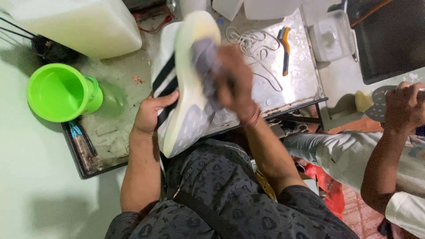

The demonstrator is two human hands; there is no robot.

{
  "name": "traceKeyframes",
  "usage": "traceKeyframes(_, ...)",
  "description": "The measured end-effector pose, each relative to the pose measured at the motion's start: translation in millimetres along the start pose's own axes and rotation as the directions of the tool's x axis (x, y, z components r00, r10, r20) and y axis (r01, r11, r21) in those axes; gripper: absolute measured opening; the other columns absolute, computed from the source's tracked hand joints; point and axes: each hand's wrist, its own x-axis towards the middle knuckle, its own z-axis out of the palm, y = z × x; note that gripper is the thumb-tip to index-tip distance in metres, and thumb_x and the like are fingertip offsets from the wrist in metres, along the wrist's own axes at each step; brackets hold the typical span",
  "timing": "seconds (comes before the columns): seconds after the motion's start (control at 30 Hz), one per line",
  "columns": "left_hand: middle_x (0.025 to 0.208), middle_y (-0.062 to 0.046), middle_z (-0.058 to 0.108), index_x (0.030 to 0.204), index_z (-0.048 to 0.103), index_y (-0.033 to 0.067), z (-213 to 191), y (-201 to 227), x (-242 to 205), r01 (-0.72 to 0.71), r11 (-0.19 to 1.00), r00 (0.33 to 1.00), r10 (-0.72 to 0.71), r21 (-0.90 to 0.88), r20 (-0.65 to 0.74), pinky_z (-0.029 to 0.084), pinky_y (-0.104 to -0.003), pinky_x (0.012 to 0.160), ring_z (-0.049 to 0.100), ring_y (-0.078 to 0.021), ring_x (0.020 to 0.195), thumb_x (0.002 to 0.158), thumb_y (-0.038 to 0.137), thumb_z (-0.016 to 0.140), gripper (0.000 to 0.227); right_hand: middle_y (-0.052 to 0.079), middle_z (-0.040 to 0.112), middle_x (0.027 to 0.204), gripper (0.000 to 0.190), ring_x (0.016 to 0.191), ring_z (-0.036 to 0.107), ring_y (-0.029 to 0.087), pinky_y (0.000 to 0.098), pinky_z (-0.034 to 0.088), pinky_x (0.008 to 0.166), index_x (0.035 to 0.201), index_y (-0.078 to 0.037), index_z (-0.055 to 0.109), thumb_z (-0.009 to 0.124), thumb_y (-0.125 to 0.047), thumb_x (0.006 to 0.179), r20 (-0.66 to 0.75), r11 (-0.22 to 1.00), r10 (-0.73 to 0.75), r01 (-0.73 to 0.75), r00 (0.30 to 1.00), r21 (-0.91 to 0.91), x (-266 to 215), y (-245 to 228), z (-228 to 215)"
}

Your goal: The person cleans a white sneaker with black stripes using a cloth and a brush. They wipe the sole and upper parts, then scrub the shoe with a brush, focusing on the sides and sole. The person handles the shoe one at a time and uses cleaning tools throughout the process.

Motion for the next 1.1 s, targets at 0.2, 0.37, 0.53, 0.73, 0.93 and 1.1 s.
traceKeyframes(0.2, 0.122, -0.021, 0.071, 0.139, 0.059, -0.0030, -20.8, 1.3, 1.8, 0.011, 0.960, 0.985, 0.039, -0.280, 0.170, 0.057, -0.052, 0.096, 0.070, -0.0388, 0.108, 0.088, 0.009, 0.063, 0.052, 0.011, 0.073, 0.112, 0.022, 0.099, 0.074, 0.028, 0.0422, 0.065, 0.089, 0.125, -0.010, 0.065, 0.061, -0.017, 0.105, 0.261, 0.869, 0.255, -0.339, 0.931, 0.360, -35.1, -16.5, -9.8)
traceKeyframes(0.37, 0.128, -0.023, 0.068, 0.142, 0.056, -0.0033, -33.5, -3.8, -6.4, -0.030, 0.922, 0.971, 0.119, -0.387, 0.209, 0.055, -0.054, 0.101, 0.068, -0.0399, 0.115, 0.087, 0.002, 0.063, 0.056, 0.007, 0.061, 0.113, 0.034, 0.102, 0.059, 0.020, 0.0328, 0.052, 0.089, 0.122, -0.005, 0.062, 0.064, -0.033, 0.103, -0.047, 0.756, 0.631, -0.600, 0.774, 0.264, -31.5, 4.7, -68.0)
traceKeyframes(0.53, 0.129, -0.023, 0.067, 0.144, 0.055, -0.0029, -43.7, -9.1, -2.9, -0.019, 0.952, 0.974, 0.087, -0.305, 0.210, 0.053, -0.053, 0.104, 0.067, -0.0391, 0.117, 0.088, 0.002, 0.062, 0.056, 0.003, 0.050, 0.100, 0.035, 0.090, 0.046, 0.015, 0.0303, 0.038, 0.081, 0.121, -0.004, 0.057, 0.056, -0.036, 0.110, -0.247, 0.896, 0.441, -0.440, 0.863, 0.063, 23.7, -0.3, -55.4)
traceKeyframes(0.73, 0.116, -0.019, 0.073, 0.134, 0.063, -0.0019, -8.2, 6.6, -3.1, -0.058, 0.992, 0.998, 0.061, -0.114, 0.024, 0.060, -0.043, 0.091, 0.073, -0.0331, 0.101, 0.080, 0.002, 0.067, 0.055, 0.021, 0.062, 0.125, 0.023, 0.118, 0.062, 0.039, 0.0538, 0.049, 0.108, 0.117, 0.001, 0.059, 0.056, 0.002, 0.094, -0.111, 0.986, 0.165, -0.166, 0.980, -0.001, 15.7, -17.0, 4.2)
traceKeyframes(0.93, 0.126, -0.018, 0.070, 0.127, 0.066, -0.0063, -20.8, 18.9, 10.1, -0.008, 0.971, 0.938, 0.089, -0.237, 0.336, 0.044, -0.055, 0.118, 0.067, -0.0290, 0.116, 0.097, 0.000, 0.050, 0.035, 0.028, 0.071, 0.110, 0.020, 0.083, 0.069, 0.042, 0.0477, 0.054, 0.074, 0.099, 0.002, 0.072, 0.061, -0.015, 0.096, 0.090, 0.962, 0.123, -0.141, 0.988, 0.232, -49.9, -14.9, 12.4)
traceKeyframes(1.1, 0.128, -0.026, 0.067, 0.130, 0.062, -0.0079, -23.2, 15.5, -1.6, 0.054, 0.956, 0.967, 0.022, -0.289, 0.253, 0.041, -0.066, 0.116, 0.067, -0.0387, 0.116, 0.090, 0.000, 0.049, 0.043, 0.028, 0.068, 0.096, 0.027, 0.083, 0.063, 0.030, 0.0478, 0.053, 0.078, 0.105, 0.011, 0.065, 0.066, -0.014, 0.093, 0.195, 0.688, 0.485, -0.510, 0.853, 0.516, -67.1, -21.3, -28.8)
